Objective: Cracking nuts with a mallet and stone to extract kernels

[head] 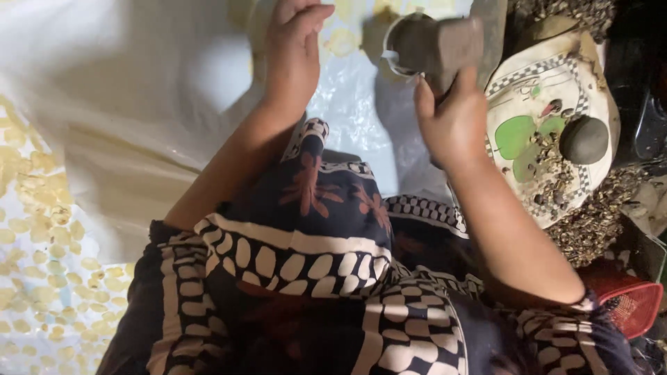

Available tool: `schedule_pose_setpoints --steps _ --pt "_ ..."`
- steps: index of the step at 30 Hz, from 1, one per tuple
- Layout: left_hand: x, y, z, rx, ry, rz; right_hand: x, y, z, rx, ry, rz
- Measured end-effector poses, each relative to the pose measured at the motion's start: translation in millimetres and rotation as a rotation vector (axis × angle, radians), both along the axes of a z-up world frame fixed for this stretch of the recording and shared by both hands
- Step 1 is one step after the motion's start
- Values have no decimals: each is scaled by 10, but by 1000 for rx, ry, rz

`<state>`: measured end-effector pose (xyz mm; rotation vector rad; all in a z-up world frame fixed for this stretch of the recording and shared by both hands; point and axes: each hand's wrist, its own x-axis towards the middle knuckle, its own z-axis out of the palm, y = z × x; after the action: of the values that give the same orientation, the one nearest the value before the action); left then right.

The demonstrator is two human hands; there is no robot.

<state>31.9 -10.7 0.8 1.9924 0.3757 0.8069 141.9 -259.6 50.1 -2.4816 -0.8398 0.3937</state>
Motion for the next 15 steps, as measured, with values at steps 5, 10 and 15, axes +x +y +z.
schedule_pose_setpoints --steps 5,10,15 --pt "289 -282 93 444 122 3 -71 157 338 -30 430 -335" --pt "635 -526 -183 275 166 -70 202 130 809 299 395 -236" --pt "634 -541 -308 319 294 -63 198 37 685 737 68 47"
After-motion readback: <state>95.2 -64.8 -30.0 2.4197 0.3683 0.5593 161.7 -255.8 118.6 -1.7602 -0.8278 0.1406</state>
